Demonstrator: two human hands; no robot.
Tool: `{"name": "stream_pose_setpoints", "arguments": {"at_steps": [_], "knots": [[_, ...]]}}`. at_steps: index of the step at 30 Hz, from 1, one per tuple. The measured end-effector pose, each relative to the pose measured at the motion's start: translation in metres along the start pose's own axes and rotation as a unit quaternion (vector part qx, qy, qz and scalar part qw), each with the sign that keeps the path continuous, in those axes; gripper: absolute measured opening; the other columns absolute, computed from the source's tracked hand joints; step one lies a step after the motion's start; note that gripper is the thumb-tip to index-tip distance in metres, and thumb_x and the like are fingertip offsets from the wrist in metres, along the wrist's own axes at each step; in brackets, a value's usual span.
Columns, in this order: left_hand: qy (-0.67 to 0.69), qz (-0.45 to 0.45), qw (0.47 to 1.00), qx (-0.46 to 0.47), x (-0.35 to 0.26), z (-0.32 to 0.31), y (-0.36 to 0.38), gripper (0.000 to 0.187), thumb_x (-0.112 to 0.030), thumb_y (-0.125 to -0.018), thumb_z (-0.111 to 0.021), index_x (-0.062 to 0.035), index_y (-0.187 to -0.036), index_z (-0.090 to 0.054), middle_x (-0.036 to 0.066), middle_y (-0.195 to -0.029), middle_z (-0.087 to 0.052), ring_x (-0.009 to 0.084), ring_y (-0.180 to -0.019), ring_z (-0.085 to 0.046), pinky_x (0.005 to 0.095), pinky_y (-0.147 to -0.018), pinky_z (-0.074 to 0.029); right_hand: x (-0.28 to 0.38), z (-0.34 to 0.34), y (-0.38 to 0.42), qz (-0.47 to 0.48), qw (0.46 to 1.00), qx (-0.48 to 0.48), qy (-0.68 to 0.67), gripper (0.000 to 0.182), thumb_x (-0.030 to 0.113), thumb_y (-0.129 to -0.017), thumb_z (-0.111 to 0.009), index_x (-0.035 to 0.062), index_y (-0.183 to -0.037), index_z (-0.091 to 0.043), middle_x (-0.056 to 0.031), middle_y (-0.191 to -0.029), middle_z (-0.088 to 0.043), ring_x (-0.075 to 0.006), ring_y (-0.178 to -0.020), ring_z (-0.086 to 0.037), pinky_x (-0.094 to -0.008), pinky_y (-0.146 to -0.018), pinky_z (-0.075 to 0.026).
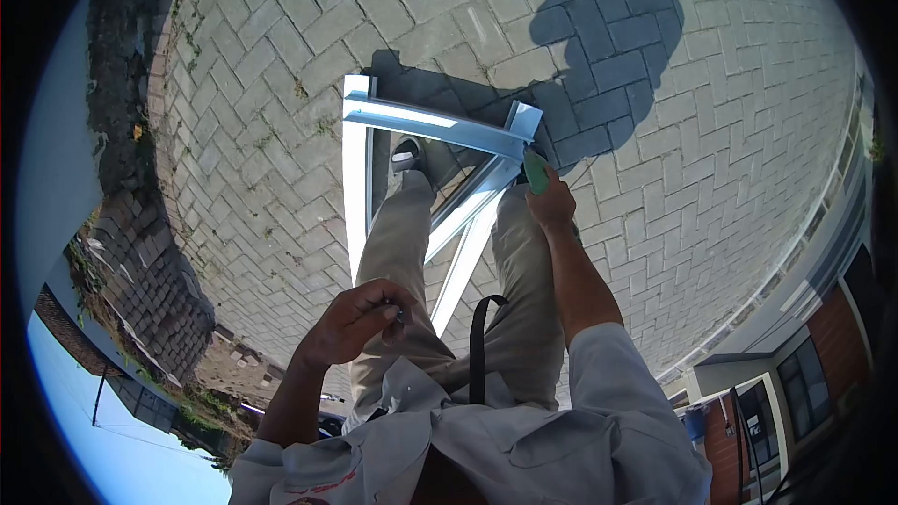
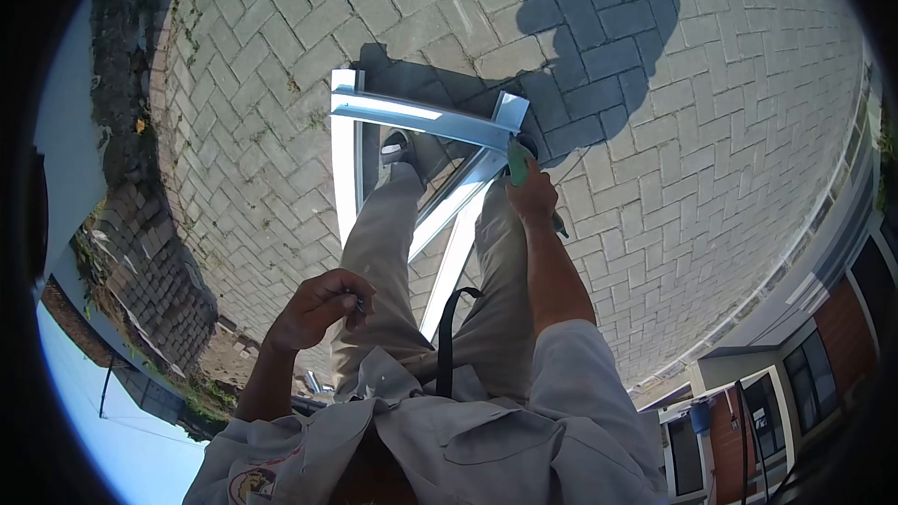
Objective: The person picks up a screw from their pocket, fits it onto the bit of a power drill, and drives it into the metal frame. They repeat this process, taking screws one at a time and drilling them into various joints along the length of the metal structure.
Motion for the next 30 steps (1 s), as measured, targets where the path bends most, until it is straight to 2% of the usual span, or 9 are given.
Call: {"name": "stream_pose_setpoints", "arguments": {"at_steps": [4,7,10,16,22,25,30], "knots": [[0.028,0.02,0.999,-0.007,0.008,0.006,-0.002,0.008,-0.002,-0.101,-0.06,0.0022,-0.107,-0.063,0.01,-0.092,-0.069,0.0106,-0.075,-0.064,0.0273,-0.066,-0.053,0.002,0.001,0.0,0.012,0.999,0.001,0.03,0.073,0.039,-0.08,-0.077,0.0189,-0.145,-0.053,-0.022,-0.104,-0.072,-0.0418,-0.099,-0.072,-0.0529,-0.086,-0.058],[0.007,0.015,1.0,-0.015,0.01,0.008,-0.005,0.009,-0.001,-0.099,-0.064,0.0031,-0.106,-0.065,0.01,-0.087,-0.071,0.0107,-0.072,-0.066,0.0258,-0.062,-0.053,0.006,0.003,-0.001,0.022,0.998,0.004,0.051,0.072,0.038,-0.08,-0.077,0.019,-0.145,-0.053,-0.0213,-0.104,-0.072,-0.0415,-0.098,-0.073,-0.0529,-0.086,-0.058],[-0.02,0.003,0.999,-0.046,0.007,0.013,-0.006,0.008,0.001,-0.096,-0.064,0.0053,-0.101,-0.067,0.013,-0.083,-0.072,0.0133,-0.067,-0.066,0.0279,-0.06,-0.054,0.007,0.003,-0.004,0.016,0.999,0.011,0.046,0.071,0.037,-0.08,-0.076,0.019,-0.145,-0.053,-0.0214,-0.105,-0.071,-0.0414,-0.099,-0.073,-0.0529,-0.087,-0.058],[-0.022,-0.024,0.996,-0.08,0.003,0.008,-0.011,0.012,-0.001,-0.097,-0.062,0.0056,-0.104,-0.069,0.013,-0.085,-0.072,0.0133,-0.068,-0.067,0.0278,-0.06,-0.054,0.001,0.002,-0.004,0.019,0.999,0.011,0.035,0.071,0.037,-0.08,-0.077,0.0196,-0.145,-0.052,-0.0225,-0.107,-0.072,-0.0411,-0.1,-0.072,-0.0534,-0.088,-0.058],[-0.002,-0.034,0.997,-0.063,0.011,-0.001,-0.016,0.006,0.001,-0.095,-0.063,0.0024,-0.101,-0.065,0.014,-0.084,-0.072,0.0147,-0.068,-0.068,0.0271,-0.059,-0.055,-0.001,0.005,-0.005,0.035,0.998,0.02,0.055,0.072,0.036,-0.08,-0.077,0.0206,-0.145,-0.052,-0.0219,-0.11,-0.071,-0.0409,-0.102,-0.072,-0.0528,-0.088,-0.057],[0.054,-0.038,0.996,-0.063,0.018,-0.005,-0.018,0.006,-0.003,-0.096,-0.069,0.0022,-0.097,-0.065,0.01,-0.084,-0.071,0.011,-0.068,-0.066,0.0261,-0.061,-0.054,0.0,0.001,-0.008,0.034,0.997,0.026,0.064,0.073,0.036,-0.079,-0.078,0.0209,-0.145,-0.053,-0.022,-0.111,-0.071,-0.0412,-0.103,-0.072,-0.053,-0.088,-0.057],[0.086,-0.076,0.992,-0.051,0.025,-0.009,-0.021,0.009,-0.006,-0.095,-0.073,0.0007,-0.099,-0.067,0.007,-0.084,-0.069,0.0084,-0.07,-0.062,0.0253,-0.062,-0.052,-0.002,-0.001,-0.012,0.057,0.997,0.022,0.055,0.074,0.035,-0.078,-0.08,0.0201,-0.145,-0.052,-0.0222,-0.109,-0.071,-0.0411,-0.101,-0.073,-0.0522,-0.088,-0.058]]}}
Point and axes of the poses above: each hand's wrist, its own y-axis away from the middle knuckle, its own z-axis out of the back of the hand, x = y × z, the point moved 10 cm from there along -y, towards the middle knuckle
